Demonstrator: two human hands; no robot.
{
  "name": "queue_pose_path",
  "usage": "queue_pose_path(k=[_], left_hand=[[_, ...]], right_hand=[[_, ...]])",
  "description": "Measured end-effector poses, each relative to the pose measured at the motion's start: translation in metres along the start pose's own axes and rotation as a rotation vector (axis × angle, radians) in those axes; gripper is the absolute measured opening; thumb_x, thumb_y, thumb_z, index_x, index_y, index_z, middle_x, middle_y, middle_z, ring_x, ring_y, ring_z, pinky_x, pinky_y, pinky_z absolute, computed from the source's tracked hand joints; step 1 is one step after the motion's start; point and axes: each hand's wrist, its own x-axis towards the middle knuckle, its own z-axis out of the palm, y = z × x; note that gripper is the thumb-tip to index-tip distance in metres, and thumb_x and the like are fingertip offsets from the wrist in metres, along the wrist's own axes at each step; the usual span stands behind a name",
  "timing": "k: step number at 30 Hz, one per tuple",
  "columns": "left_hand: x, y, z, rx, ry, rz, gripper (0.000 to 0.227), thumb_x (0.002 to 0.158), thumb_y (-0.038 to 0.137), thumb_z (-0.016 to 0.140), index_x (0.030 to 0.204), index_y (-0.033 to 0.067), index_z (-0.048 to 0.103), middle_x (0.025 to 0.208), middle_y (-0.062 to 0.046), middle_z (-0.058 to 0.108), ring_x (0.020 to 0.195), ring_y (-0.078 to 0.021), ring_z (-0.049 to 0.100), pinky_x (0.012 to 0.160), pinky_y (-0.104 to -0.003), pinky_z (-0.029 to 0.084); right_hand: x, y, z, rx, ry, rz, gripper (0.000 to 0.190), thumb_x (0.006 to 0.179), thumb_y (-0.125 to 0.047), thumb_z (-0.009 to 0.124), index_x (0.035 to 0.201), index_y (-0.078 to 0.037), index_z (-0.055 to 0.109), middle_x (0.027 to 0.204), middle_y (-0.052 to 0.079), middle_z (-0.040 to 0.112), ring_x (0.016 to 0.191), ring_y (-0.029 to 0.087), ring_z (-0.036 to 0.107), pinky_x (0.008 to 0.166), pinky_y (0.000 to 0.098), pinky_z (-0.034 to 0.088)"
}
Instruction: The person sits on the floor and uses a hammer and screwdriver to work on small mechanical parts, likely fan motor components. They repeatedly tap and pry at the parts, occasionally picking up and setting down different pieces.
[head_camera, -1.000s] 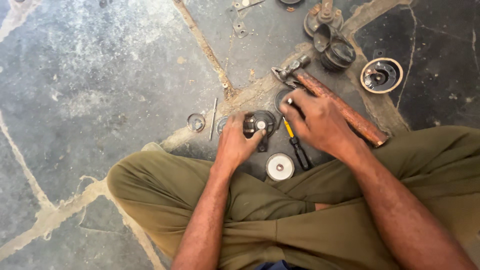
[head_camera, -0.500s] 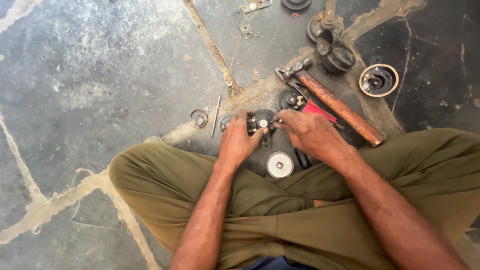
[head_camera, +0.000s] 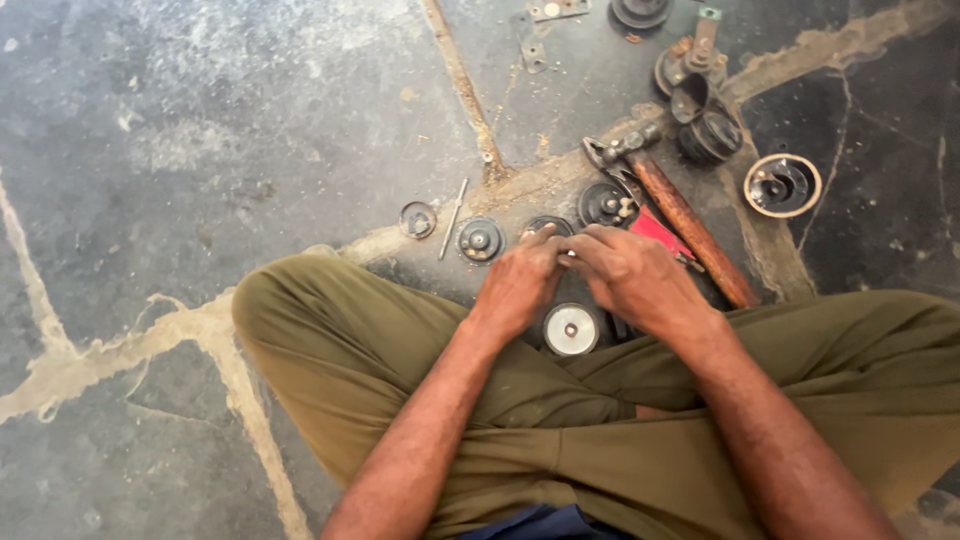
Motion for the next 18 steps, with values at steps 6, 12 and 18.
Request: queue_pose_path(k=[6,12,18], left_hand=[[0.000,-0.002,0.010,0.032,0.068,0.024,0.019,0.097,0.018,0.069,0.107,0.0024,0.067,0.111,-0.023,0.070,0.115,-0.0424,0.069,0.100,-0.052,0.054],[0.000,-0.003,0.012,-0.010,0.077,-0.008,0.017,0.096,0.020,0.070,0.103,0.0039,0.067,0.117,-0.026,0.070,0.108,-0.0438,0.068,0.100,-0.053,0.054],[-0.003,-0.005,0.013,-0.023,0.094,-0.016,0.019,0.097,0.021,0.069,0.107,0.0048,0.068,0.119,-0.025,0.070,0.114,-0.0438,0.068,0.105,-0.055,0.051]], right_hand=[[-0.017,0.048,-0.021,0.041,0.170,0.436,0.041,0.098,-0.029,0.074,0.126,0.000,0.066,0.112,0.020,0.071,0.097,0.039,0.071,0.081,0.0476,0.056],[-0.034,0.118,0.011,-0.299,0.053,0.562,0.049,0.092,-0.040,0.078,0.110,0.005,0.067,0.104,0.033,0.065,0.092,0.051,0.066,0.076,0.0549,0.053],[-0.041,0.125,0.021,-0.381,0.112,0.536,0.030,0.106,-0.027,0.065,0.118,0.001,0.066,0.107,0.029,0.066,0.095,0.048,0.067,0.080,0.0545,0.053]])
